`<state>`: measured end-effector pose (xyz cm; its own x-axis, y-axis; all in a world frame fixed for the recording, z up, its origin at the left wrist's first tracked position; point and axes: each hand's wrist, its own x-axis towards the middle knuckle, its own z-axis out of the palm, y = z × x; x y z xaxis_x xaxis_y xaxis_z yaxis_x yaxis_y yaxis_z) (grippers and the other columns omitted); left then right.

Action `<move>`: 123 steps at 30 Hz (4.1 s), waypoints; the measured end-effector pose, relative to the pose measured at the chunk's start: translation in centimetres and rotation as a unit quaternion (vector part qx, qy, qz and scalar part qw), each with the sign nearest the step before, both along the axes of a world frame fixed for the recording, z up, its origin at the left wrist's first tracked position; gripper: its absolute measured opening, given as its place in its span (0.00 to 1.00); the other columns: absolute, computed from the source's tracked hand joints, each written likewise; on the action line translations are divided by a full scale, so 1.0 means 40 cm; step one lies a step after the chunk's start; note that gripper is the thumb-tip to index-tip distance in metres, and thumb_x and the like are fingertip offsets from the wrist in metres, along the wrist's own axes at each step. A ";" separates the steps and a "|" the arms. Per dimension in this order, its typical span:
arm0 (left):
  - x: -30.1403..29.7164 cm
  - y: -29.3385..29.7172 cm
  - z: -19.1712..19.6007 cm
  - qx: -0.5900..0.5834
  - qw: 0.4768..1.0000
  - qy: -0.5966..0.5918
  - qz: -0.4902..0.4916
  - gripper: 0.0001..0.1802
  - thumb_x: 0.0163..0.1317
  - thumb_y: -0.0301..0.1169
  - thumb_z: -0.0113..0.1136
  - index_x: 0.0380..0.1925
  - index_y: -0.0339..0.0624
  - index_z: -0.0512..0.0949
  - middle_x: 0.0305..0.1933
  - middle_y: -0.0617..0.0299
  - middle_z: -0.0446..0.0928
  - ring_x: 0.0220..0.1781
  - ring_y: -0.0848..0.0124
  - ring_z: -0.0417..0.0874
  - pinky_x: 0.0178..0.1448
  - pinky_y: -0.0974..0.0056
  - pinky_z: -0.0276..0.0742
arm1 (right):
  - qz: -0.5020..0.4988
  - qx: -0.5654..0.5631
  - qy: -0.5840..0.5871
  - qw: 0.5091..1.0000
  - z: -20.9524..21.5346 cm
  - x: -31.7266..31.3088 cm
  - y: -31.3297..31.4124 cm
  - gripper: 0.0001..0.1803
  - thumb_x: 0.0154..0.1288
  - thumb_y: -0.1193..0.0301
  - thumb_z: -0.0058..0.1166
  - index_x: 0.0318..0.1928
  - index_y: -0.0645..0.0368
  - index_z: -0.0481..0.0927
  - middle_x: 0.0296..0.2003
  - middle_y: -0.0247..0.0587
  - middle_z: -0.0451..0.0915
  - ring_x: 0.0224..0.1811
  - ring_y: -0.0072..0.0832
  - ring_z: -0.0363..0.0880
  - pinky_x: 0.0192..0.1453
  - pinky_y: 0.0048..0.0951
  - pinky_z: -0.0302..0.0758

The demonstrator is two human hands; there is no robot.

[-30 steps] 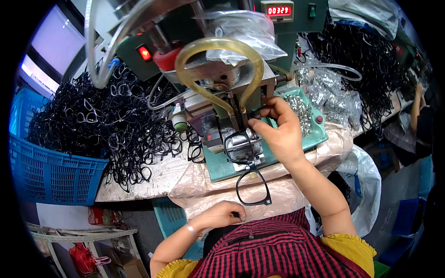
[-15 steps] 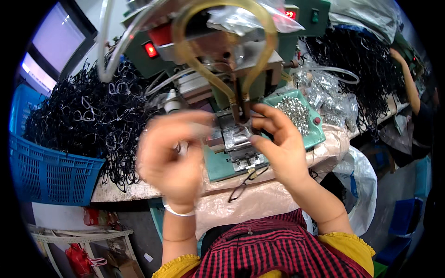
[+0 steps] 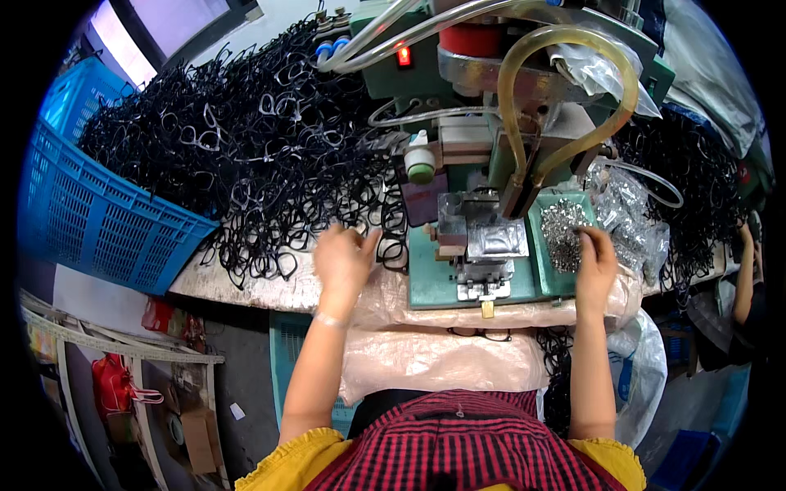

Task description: The person repeatedly picks up black eyeglass frames and small metal components from a table, places them into a green manual press machine, and operates the lever to attach the components. The finished frames are placed on the table. The person continues this repetitive assembly process throughout the clip.

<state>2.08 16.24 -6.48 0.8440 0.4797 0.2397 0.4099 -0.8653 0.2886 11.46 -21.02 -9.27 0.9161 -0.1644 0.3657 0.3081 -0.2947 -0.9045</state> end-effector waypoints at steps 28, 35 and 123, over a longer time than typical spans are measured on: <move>-0.045 0.291 0.054 0.046 0.957 -0.286 -0.025 0.05 0.57 0.27 0.68 0.34 0.41 0.84 0.42 0.57 0.84 0.44 0.58 0.82 0.49 0.58 0.77 | -0.111 -0.359 -0.123 0.919 -0.013 -0.041 -0.016 0.05 0.59 0.75 0.61 0.36 0.60 0.82 0.35 0.43 0.82 0.43 0.44 0.78 0.52 0.41 0.73; 0.008 0.271 -0.115 0.274 0.914 -0.118 -0.277 0.14 0.51 0.24 0.64 0.40 0.43 0.82 0.58 0.56 0.78 0.49 0.55 0.77 0.54 0.52 0.75 | -0.071 -0.259 -0.109 0.957 0.028 -0.018 0.056 0.05 0.62 0.76 0.60 0.39 0.62 0.83 0.37 0.45 0.83 0.40 0.41 0.81 0.48 0.37 0.76; -0.500 0.060 -0.018 -0.750 0.621 -0.166 -0.158 0.16 0.81 0.40 0.37 0.41 0.41 0.70 0.39 0.47 0.79 0.39 0.62 0.81 0.40 0.63 0.79 | -0.112 -0.174 -0.156 0.966 0.078 -0.224 0.006 0.09 0.62 0.81 0.61 0.44 0.62 0.84 0.41 0.39 0.84 0.45 0.29 0.81 0.54 0.30 0.75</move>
<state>-17.92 18.66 -7.21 0.9761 0.1975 -0.0908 -0.0094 0.4557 0.8901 2.50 -20.80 -6.14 0.7083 -0.1635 0.6867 0.4420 -0.6558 -0.6120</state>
